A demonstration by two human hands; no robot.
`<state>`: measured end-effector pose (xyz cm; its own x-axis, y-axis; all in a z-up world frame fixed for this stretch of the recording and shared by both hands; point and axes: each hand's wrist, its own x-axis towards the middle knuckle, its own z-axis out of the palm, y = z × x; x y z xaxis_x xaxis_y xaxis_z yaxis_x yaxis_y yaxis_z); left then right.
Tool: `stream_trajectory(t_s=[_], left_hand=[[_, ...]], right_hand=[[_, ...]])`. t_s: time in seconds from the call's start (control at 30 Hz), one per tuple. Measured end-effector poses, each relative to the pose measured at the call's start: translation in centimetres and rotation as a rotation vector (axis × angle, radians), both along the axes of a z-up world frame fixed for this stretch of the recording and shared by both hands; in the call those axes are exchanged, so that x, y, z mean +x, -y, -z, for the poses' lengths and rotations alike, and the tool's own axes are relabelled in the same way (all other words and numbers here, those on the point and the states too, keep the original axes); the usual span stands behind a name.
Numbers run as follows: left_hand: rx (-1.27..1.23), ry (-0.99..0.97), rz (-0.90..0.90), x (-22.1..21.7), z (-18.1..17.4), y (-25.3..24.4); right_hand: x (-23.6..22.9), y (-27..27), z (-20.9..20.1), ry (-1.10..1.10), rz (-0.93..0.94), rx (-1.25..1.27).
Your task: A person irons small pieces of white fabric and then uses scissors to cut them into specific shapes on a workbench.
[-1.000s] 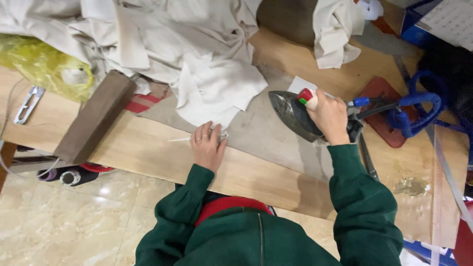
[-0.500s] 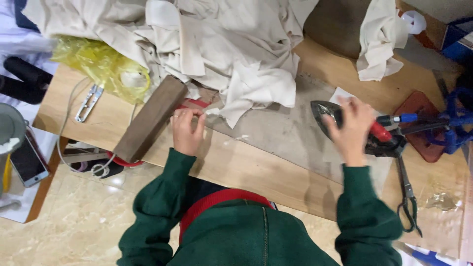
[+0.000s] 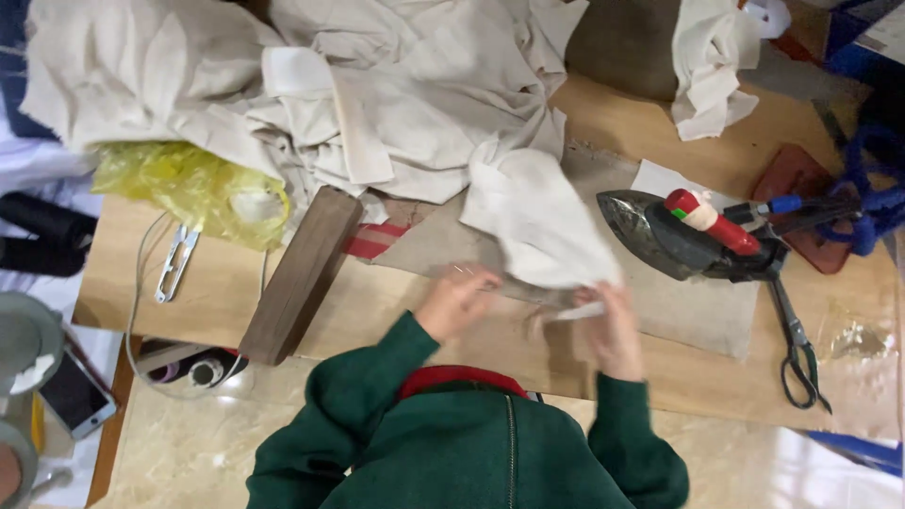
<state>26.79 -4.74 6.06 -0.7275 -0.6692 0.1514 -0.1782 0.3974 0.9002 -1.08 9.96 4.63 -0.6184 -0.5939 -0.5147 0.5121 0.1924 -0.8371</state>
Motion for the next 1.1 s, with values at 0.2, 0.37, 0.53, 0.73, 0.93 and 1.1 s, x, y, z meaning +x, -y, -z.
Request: stream_trajectory(t_s=[0.2,0.37,0.53,0.73,0.93,1.1], left_hand=[[-0.641,0.264,-0.261,0.9,-0.2,8.4],[-0.675,0.613,-0.445,2.8,-3.8,14.8],[-0.670,0.639,-0.806,7.3,-4.0,20.8],[-0.636,0.385,-0.948,12.0,1.7,24.7],[-0.162,-0.102,-0.782,9.6,-3.2,22.6],[-0.447,0.323,-0.829,8.5,3.1,25.1]], right_hand=[[-7.4,-6.2,2.3,-0.755,0.092,0.206],[-2.5,-3.3,1.0,-1.579,-0.118,0.516],[1.5,1.4,-1.9,-1.478,-0.258,0.432],[2.7,3.3,-2.4,-1.457,-0.324,0.426],[5.5,4.6,-5.0,-1.337,-0.354,0.382],[6.3,5.3,-4.6,-1.324,-0.432,0.365]])
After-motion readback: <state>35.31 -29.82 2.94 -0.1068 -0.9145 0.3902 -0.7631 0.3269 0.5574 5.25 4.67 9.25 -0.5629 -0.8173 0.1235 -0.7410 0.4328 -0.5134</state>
